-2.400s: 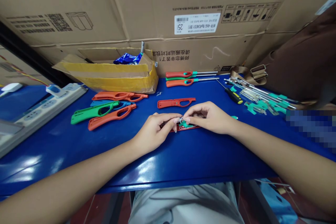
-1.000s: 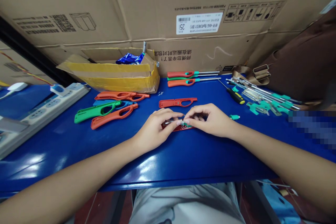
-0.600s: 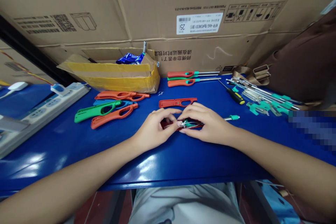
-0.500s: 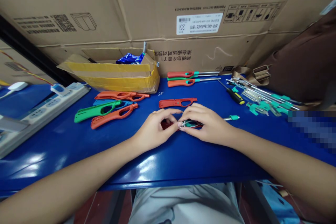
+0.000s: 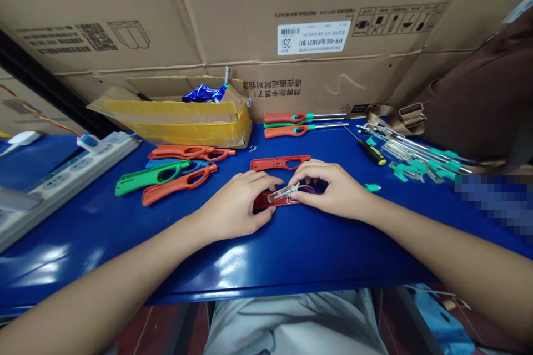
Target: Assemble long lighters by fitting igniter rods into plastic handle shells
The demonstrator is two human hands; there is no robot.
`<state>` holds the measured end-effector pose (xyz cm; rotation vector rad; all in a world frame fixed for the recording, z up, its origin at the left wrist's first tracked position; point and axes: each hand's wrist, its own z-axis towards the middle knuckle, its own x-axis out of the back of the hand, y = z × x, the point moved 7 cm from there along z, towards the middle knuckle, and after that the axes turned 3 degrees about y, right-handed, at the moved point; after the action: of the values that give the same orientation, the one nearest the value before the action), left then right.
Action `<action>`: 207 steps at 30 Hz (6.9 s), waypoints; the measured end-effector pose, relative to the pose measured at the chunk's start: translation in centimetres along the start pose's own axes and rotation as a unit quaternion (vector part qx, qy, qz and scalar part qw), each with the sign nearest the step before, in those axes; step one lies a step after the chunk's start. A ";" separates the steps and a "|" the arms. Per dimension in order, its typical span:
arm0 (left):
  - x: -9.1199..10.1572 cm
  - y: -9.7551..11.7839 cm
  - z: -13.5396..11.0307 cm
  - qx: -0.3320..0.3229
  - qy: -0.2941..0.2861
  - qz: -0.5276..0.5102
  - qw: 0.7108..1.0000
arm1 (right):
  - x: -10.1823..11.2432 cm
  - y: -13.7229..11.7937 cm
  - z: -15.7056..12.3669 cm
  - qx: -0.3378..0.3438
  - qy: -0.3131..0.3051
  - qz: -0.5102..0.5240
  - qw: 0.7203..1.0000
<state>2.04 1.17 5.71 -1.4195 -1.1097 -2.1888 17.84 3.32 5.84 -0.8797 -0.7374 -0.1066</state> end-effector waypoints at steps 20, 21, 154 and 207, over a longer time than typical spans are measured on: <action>-1.5 0.2 0.2 -0.013 0.067 -0.075 0.995 | -1.2 -0.1 -0.3 0.068 -0.050 -0.076 0.994; -1.5 0.3 0.2 -0.014 0.067 -0.074 0.995 | -1.2 0.0 -0.4 0.071 -0.058 -0.089 0.992; -1.3 0.7 0.0 -0.086 0.006 0.060 0.995 | 3.3 4.4 -0.6 -0.204 -0.192 -0.038 0.959; -2.1 0.6 -0.1 -0.080 -0.003 0.073 0.994 | 2.1 1.9 -0.5 0.023 -0.134 -0.114 0.984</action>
<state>3.29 0.36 4.15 -1.5213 -0.8200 -2.2114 20.38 4.67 5.68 -0.7710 -1.0887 -0.1748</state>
